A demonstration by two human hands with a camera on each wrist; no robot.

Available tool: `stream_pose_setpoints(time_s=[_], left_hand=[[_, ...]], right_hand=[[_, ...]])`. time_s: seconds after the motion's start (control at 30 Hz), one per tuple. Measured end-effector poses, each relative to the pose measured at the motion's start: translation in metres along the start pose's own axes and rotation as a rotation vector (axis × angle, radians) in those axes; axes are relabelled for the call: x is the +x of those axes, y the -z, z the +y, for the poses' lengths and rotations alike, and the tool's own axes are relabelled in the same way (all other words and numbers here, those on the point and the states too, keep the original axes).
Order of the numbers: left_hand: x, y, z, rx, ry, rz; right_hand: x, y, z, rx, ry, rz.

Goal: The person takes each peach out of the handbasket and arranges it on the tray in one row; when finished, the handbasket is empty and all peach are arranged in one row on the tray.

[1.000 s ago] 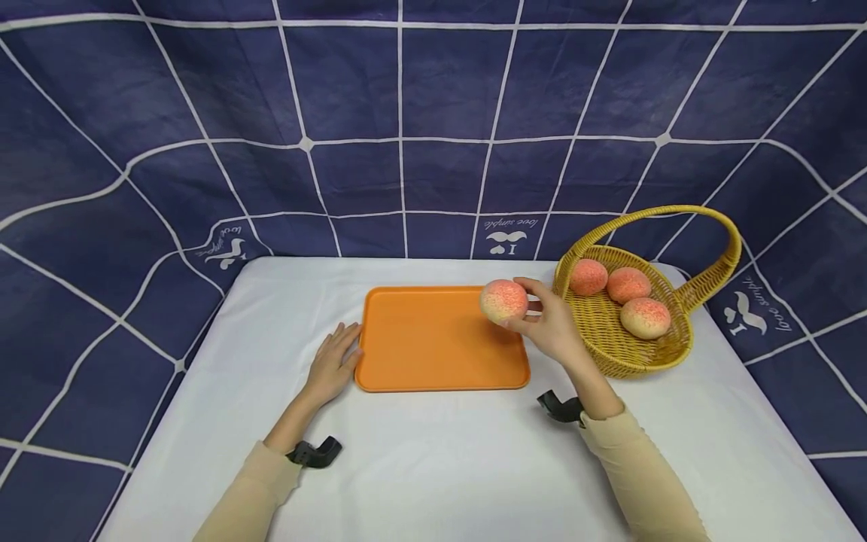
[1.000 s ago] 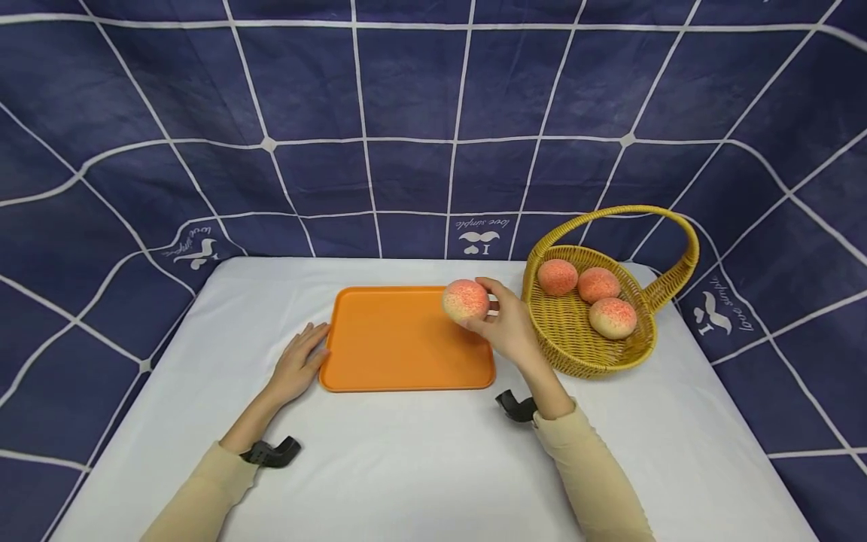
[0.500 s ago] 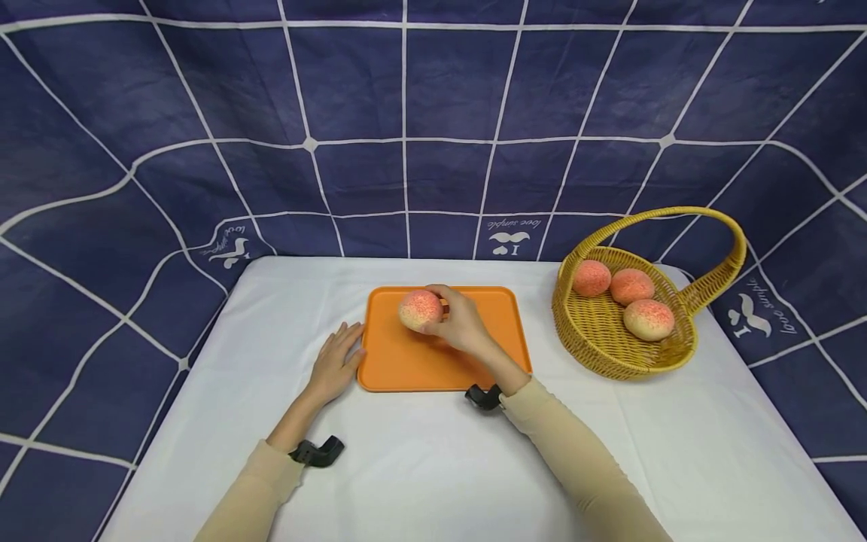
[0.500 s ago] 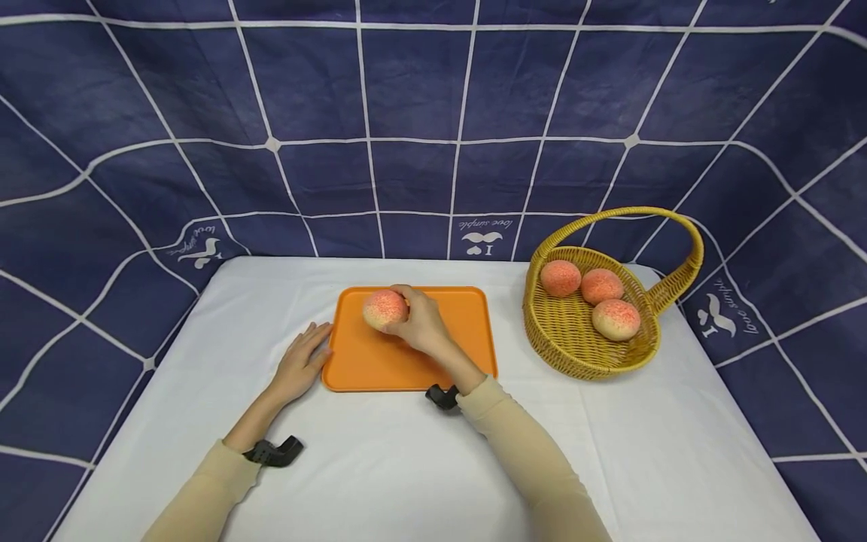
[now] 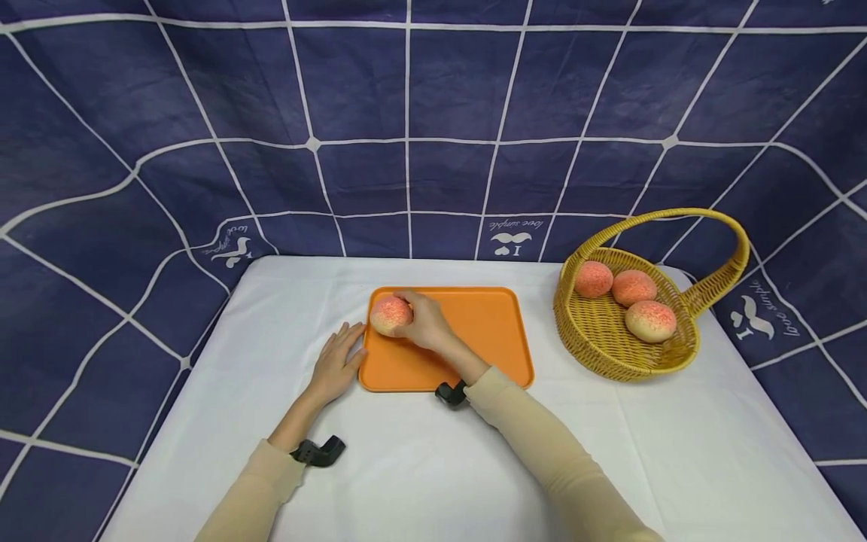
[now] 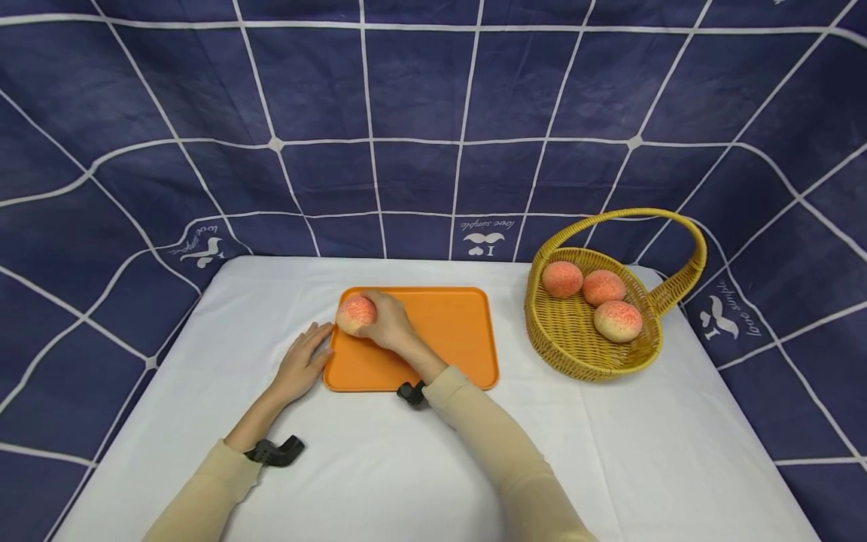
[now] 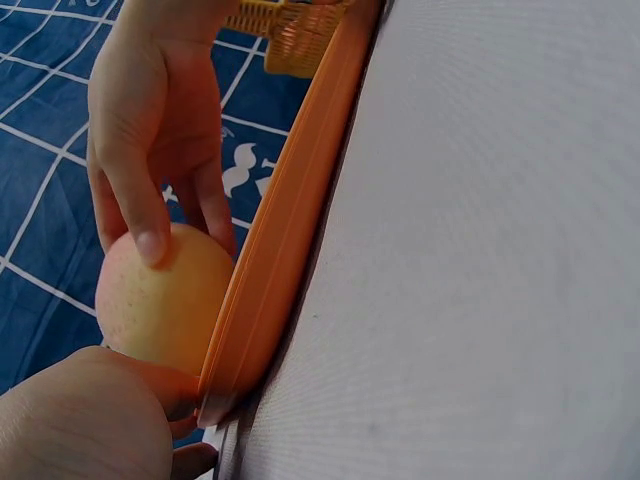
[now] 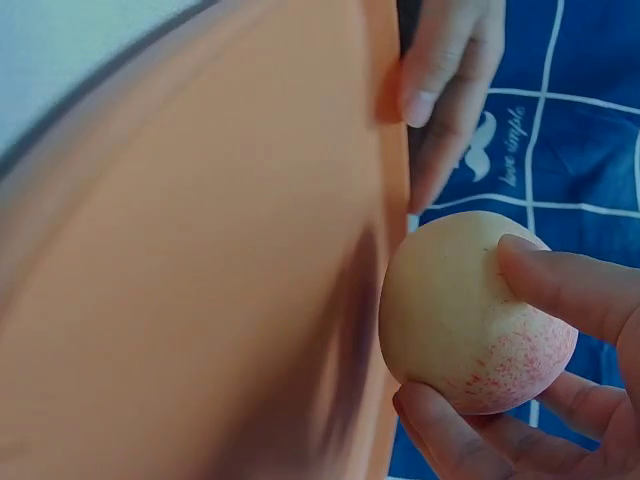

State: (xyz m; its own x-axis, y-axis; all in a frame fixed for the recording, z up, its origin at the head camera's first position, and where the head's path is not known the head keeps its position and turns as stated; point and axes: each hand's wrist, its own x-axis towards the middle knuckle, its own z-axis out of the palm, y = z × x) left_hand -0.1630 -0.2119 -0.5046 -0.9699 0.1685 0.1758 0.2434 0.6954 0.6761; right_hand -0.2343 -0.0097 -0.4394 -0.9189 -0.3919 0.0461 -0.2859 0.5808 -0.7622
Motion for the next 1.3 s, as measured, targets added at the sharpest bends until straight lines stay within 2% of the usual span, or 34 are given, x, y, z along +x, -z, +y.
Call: stream_pose_setpoints(time_s=[0.3, 0.83, 1.07, 1.3], left_hand=[[0.001, -0.002, -0.003, 0.021, 0.017, -0.016], [0.001, -0.001, 0.0, 0.021, 0.036, -0.026], [0.001, -0.002, 0.001, 0.02, 0.027, -0.026], [0.002, 0.0, 0.001, 0.027, 0.031, -0.025]], right_hand=[[0.008, -0.01, 0.002, -0.006, -0.015, -0.016], [0.008, -0.009, 0.009, -0.01, 0.013, -0.052], [-0.003, 0.007, 0.012, 0.045, -0.031, -0.057], [-0.029, 0.031, 0.013, 0.14, 0.004, -0.029]])
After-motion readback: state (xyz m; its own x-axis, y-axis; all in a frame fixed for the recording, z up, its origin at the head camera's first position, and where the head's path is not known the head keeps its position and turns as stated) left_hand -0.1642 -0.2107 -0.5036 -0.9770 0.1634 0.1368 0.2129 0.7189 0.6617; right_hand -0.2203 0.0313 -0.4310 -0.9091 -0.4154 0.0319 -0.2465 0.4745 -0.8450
